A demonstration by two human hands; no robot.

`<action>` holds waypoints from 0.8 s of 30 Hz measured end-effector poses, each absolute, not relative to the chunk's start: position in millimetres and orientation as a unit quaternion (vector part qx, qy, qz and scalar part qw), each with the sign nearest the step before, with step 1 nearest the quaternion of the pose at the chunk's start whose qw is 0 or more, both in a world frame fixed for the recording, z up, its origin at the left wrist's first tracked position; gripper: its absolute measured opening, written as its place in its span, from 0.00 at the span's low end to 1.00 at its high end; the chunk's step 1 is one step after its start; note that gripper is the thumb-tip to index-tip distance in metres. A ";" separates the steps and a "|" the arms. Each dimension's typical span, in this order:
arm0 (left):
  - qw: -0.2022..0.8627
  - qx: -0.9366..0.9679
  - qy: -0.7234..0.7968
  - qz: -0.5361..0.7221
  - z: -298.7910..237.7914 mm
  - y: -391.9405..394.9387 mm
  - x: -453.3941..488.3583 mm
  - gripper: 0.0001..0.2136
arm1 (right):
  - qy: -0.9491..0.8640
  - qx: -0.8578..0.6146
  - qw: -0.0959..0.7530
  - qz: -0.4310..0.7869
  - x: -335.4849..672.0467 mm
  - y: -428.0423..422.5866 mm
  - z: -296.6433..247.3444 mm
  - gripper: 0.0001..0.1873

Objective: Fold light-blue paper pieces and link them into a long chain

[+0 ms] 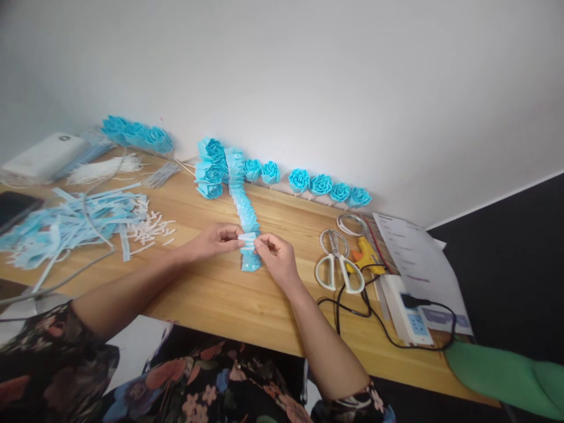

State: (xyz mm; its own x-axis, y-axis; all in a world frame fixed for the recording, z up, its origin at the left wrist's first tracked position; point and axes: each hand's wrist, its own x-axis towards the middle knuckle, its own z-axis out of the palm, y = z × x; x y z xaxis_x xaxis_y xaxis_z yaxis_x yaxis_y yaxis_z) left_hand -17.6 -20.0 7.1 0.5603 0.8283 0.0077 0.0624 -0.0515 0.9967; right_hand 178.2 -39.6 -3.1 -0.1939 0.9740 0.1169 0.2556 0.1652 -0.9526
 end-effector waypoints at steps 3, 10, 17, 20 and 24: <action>0.597 0.650 0.349 0.314 3.9 -19.2 -17.4 0.18 | -0.637 -0.481 0.412 0.440 178.3 -40.2 -3.3 0.12; 0.578 0.664 0.358 0.312 0.1 -18.2 -18.9 0.18 | -0.637 -0.470 0.413 0.451 178.8 -39.5 -5.1 0.11; 0.501 0.643 0.397 0.422 0.4 -17.8 -15.6 0.12 | -0.635 -0.485 0.426 0.425 178.5 -39.0 -9.1 0.11; 0.381 0.666 0.439 0.468 4.8 -25.5 -14.7 0.11 | -0.624 -0.487 0.443 0.421 178.6 -37.8 -11.5 0.10; 0.250 0.771 0.411 0.418 6.2 -36.8 -10.9 0.11 | -0.617 -0.484 0.455 0.421 178.1 -37.6 -12.6 0.09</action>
State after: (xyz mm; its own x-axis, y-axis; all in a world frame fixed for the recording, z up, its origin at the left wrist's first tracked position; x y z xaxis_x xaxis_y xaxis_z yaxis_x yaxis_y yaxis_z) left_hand -10.9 -36.8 6.2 0.3137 0.8421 0.4387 0.4246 -0.5377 0.7285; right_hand 178.1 -37.6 -12.6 -0.1177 0.9812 0.1530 0.2149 0.1756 -0.9607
